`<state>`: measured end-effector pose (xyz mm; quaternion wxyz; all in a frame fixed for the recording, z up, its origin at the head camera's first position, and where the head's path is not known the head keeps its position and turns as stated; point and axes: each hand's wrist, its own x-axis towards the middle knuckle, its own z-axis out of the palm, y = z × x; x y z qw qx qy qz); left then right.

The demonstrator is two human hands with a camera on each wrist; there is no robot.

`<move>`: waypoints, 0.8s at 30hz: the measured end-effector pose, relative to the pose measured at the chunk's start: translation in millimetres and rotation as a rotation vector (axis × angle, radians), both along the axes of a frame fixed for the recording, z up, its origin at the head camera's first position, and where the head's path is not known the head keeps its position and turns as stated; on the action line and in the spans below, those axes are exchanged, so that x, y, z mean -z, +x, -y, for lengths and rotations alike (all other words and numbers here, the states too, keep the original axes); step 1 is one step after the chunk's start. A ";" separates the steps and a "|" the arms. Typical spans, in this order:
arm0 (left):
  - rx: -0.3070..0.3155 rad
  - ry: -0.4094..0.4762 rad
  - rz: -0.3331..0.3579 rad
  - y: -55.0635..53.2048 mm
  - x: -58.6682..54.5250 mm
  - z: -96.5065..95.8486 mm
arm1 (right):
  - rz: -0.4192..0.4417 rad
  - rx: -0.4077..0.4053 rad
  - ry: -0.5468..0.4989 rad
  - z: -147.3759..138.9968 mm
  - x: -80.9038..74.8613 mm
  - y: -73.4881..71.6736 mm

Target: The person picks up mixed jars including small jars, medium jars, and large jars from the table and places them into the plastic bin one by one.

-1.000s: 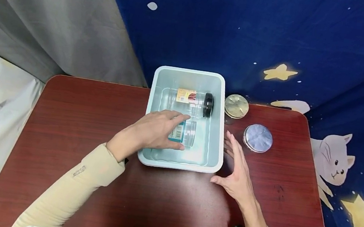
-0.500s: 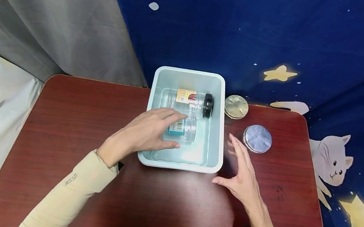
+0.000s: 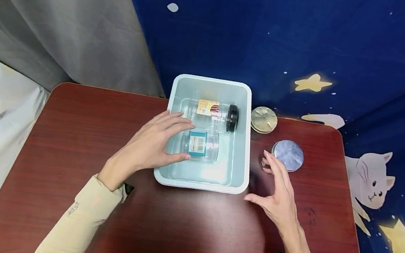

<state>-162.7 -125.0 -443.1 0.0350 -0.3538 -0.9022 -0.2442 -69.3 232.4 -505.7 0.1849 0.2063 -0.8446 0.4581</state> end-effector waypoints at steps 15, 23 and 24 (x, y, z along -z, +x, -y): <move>-0.093 0.147 0.001 6.4 15.9 13.3 | -0.104 0.136 0.178 -15.8 -9.0 -7.5; -0.125 0.172 0.030 9.0 24.1 17.5 | -0.135 0.215 0.168 -26.1 -5.8 -11.7; -0.128 0.179 0.031 9.0 25.1 18.1 | -0.130 0.224 0.164 -27.3 -5.0 -11.8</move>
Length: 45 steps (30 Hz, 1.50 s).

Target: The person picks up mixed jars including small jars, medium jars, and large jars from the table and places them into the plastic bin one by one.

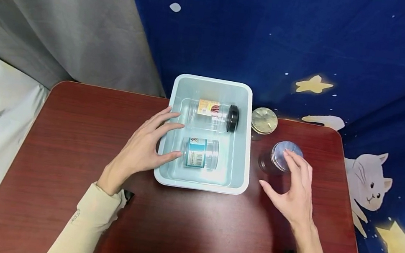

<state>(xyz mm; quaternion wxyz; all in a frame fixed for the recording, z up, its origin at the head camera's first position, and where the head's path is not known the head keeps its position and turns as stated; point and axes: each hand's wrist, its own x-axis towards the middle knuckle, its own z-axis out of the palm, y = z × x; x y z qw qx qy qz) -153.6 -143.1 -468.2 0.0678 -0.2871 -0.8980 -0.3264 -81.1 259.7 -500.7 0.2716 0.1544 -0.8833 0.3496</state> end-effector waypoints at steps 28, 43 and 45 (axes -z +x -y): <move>-0.017 0.115 0.031 7.2 18.2 12.8 | 0.123 0.045 0.036 -32.8 2.4 -11.0; 0.006 0.246 0.044 6.7 32.8 12.7 | 0.111 0.058 -0.006 -42.5 17.7 -14.8; 0.005 0.259 0.053 7.3 34.0 12.3 | 0.115 0.063 -0.007 -44.2 19.5 -14.9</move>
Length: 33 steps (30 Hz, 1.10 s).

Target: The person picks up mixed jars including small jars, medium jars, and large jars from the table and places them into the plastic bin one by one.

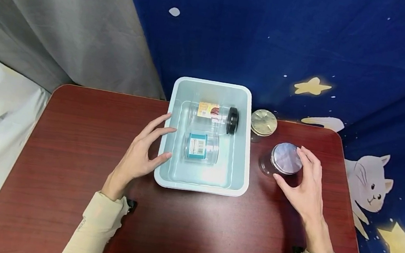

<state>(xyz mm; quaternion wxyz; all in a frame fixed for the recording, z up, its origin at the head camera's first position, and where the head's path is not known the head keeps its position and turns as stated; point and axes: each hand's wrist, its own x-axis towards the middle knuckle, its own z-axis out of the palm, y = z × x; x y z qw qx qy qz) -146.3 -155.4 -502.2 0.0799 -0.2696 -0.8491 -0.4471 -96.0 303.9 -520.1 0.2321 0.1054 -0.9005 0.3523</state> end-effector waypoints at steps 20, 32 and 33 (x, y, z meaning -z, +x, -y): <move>0.027 0.271 0.091 4.6 3.3 -4.9 | 0.110 0.017 0.008 -0.9 3.1 -3.2; 0.043 0.308 0.097 11.9 -25.8 -14.3 | 0.153 0.076 -0.024 0.4 6.3 -4.9; 0.042 0.306 0.098 11.9 -26.1 -14.6 | 0.160 0.084 -0.023 0.7 6.7 -4.8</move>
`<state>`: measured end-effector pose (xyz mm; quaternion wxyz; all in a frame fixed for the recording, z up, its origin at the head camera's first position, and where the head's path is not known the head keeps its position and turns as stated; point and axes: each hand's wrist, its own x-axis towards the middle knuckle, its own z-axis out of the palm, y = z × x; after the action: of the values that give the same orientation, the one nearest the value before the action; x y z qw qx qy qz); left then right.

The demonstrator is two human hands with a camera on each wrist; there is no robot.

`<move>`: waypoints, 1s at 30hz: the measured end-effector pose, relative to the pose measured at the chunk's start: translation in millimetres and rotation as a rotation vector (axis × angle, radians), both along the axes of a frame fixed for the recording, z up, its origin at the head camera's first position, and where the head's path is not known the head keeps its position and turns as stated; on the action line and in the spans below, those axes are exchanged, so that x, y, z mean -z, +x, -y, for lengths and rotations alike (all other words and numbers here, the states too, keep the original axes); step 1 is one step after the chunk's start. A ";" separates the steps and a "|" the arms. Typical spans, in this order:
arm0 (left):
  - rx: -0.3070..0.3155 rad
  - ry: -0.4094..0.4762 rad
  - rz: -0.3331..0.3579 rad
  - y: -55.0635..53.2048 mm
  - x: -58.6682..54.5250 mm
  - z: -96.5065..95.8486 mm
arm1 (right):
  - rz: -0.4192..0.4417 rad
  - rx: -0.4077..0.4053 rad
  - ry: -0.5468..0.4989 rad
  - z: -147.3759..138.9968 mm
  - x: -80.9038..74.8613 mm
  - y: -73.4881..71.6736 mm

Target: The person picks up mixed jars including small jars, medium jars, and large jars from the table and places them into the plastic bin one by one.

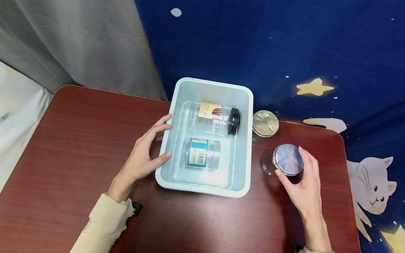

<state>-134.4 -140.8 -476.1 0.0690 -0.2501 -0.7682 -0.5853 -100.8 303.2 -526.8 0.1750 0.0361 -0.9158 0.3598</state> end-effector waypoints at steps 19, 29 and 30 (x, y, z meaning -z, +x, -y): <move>0.045 -0.010 0.061 -8.4 36.6 9.0 | 0.077 0.088 -0.092 3.2 1.8 2.7; 0.070 0.028 0.121 1.2 5.1 0.3 | 0.097 0.108 -0.221 5.9 7.7 3.3; 0.068 0.028 0.123 1.3 4.8 0.2 | 0.092 0.101 -0.247 6.4 7.6 2.9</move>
<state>-133.1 -141.0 -480.9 0.0051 -0.2387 -0.7538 -0.6122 -97.9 296.8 -534.4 0.1539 -0.0485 -0.8721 0.4619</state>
